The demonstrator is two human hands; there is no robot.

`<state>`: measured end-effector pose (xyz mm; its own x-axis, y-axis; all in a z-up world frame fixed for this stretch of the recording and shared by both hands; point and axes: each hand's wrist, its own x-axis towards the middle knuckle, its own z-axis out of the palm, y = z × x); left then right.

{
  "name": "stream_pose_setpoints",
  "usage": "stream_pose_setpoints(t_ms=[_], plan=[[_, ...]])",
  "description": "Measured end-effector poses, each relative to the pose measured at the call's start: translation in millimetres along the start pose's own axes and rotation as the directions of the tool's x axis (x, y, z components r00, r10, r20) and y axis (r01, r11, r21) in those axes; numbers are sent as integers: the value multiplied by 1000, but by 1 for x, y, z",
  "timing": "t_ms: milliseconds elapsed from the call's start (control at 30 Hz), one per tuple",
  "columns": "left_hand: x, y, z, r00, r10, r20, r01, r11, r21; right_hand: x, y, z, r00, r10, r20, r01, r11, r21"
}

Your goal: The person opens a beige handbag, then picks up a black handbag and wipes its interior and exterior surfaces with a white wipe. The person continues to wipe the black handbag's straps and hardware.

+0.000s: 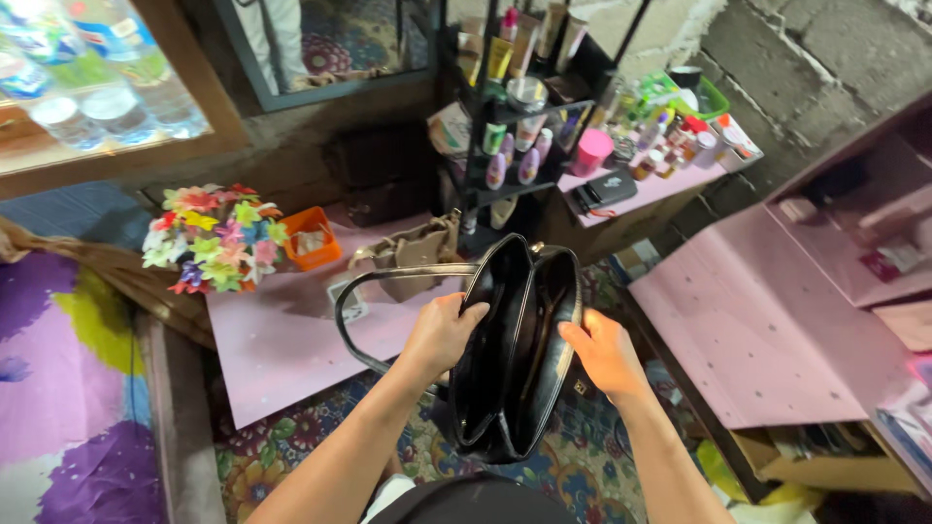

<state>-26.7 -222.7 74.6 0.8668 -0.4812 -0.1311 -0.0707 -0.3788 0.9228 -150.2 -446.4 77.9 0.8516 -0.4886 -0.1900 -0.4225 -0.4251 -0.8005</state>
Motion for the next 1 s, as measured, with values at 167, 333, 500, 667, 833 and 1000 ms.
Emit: stream_pose_setpoints(t_ms=[167,333,500,667,833,1000], plan=[[-20,0,37,995,41,-95,-27,988,150,-26,-19,-3,741,-642,-197,556,751,-357],[-53,-19,57,985,47,-169,-13,980,198,-15,-16,10,716,-695,74,655,631,-417],[-70,-30,61,970,73,-231,-27,980,196,9,-2,36,854,-471,222,516,706,-485],[-78,-29,38,965,-11,-261,29,997,65,36,0,44,910,-349,225,369,928,-55],[-86,-23,20,934,-313,-171,263,929,-260,57,27,46,892,-234,388,134,954,267],[-85,-27,19,948,-283,-144,233,929,-289,58,65,66,875,-229,427,61,927,371]])
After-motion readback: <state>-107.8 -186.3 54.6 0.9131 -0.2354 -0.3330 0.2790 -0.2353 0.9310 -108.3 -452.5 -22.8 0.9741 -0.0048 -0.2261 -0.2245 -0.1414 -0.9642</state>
